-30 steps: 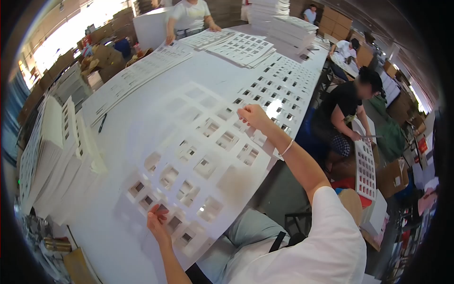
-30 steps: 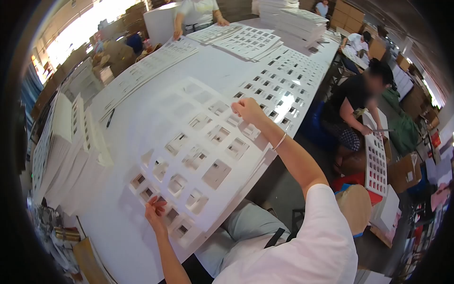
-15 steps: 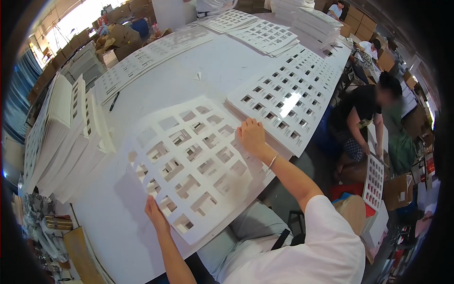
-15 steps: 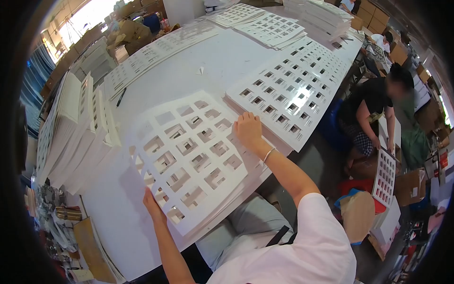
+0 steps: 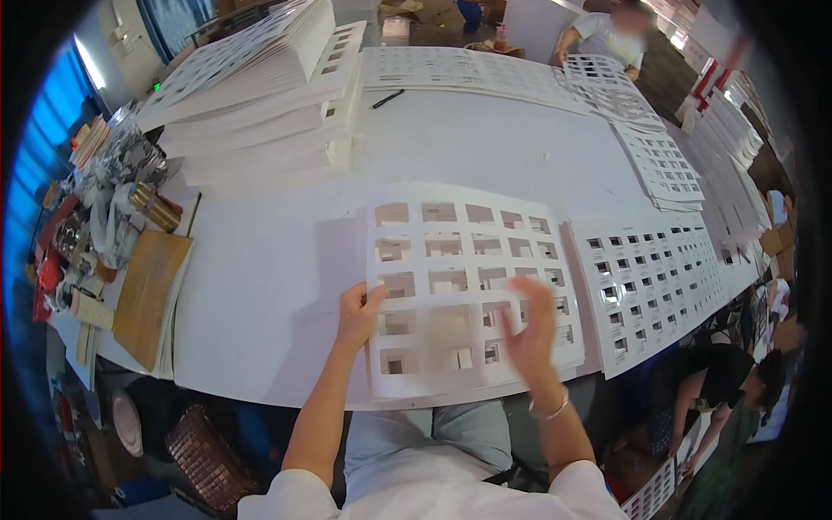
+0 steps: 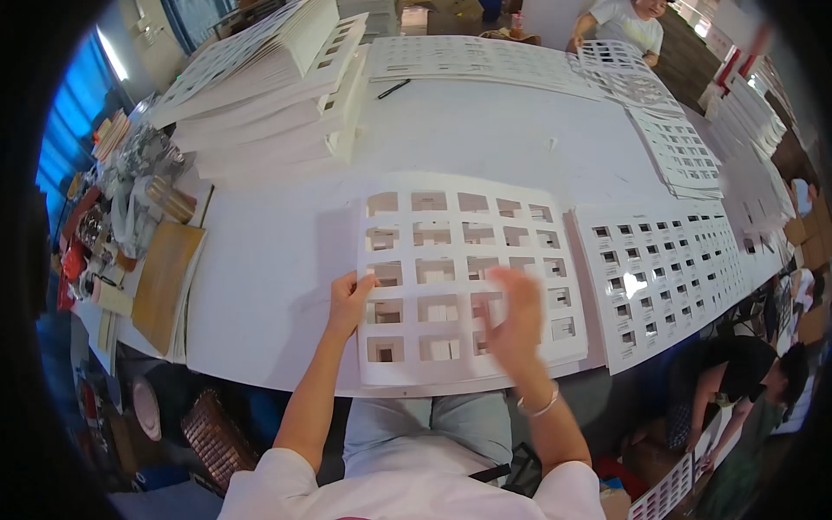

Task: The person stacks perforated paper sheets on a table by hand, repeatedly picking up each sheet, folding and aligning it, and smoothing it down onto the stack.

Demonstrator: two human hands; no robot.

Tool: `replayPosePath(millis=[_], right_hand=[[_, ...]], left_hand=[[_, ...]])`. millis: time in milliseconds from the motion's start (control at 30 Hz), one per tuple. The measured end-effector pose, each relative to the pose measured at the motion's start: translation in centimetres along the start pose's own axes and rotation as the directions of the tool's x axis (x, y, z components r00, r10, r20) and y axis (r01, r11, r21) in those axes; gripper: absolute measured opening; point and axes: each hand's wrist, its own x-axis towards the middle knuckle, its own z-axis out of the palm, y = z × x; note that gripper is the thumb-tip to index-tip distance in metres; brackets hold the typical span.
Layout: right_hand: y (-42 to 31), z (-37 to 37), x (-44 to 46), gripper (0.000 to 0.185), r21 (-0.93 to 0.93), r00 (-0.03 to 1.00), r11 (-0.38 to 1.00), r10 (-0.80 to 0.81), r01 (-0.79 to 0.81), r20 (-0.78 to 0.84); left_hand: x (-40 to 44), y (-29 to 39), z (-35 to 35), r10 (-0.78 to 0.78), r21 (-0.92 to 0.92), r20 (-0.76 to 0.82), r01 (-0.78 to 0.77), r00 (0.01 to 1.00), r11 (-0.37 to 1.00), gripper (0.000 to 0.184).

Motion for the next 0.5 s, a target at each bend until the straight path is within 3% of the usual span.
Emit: replayPosePath(millis=[33, 100, 200, 267, 333, 433, 500], right_hand=[[-2.6, 1.0, -1.2, 0.053, 0.143, 0.989, 0.989, -0.063, 0.044, 0.132], [-8.2, 2.3, -3.0, 0.066, 0.206, 0.888, 0.967, -0.226, 0.153, 0.4], [-9.0, 6.2, -6.8, 0.074, 0.188, 0.78, 0.965, -0.259, 0.183, 0.57], [-8.0, 7.1, -8.2, 0.073, 0.174, 0.807, 0.957, -0.289, 0.232, 0.514], [-7.4, 7.7, -8.5, 0.071, 0.187, 0.822, 0.945, -0.326, 0.269, 0.466], [-7.2, 7.7, -9.0, 0.068, 0.237, 0.827, 0.936, -0.342, 0.259, 0.445], [-7.1, 7.6, -8.7, 0.065, 0.264, 0.822, 0.928, -0.36, 0.264, 0.442]], left_hand=[[-0.1, 0.2, 0.1, -0.003, -0.021, 0.0, 0.003, 1.0, 1.0, 0.027], [0.2, 0.0, 0.0, 0.054, 0.022, -0.015, -0.054, 0.998, 0.998, 0.027], [0.6, -1.6, -0.3, 0.109, 0.071, -0.01, -0.108, 0.994, 0.992, 0.031], [0.3, -0.9, 0.1, 0.064, -0.222, -0.015, -0.066, 0.998, 0.973, 0.035], [0.1, 0.5, -1.4, -0.116, -0.206, 0.1, 0.135, 0.988, 0.969, 0.037], [0.7, -0.7, 0.3, 0.031, -0.222, -0.047, -0.041, 0.998, 0.974, 0.036], [1.1, -1.1, -0.1, 0.006, -0.097, -0.034, -0.009, 0.999, 0.995, 0.033]])
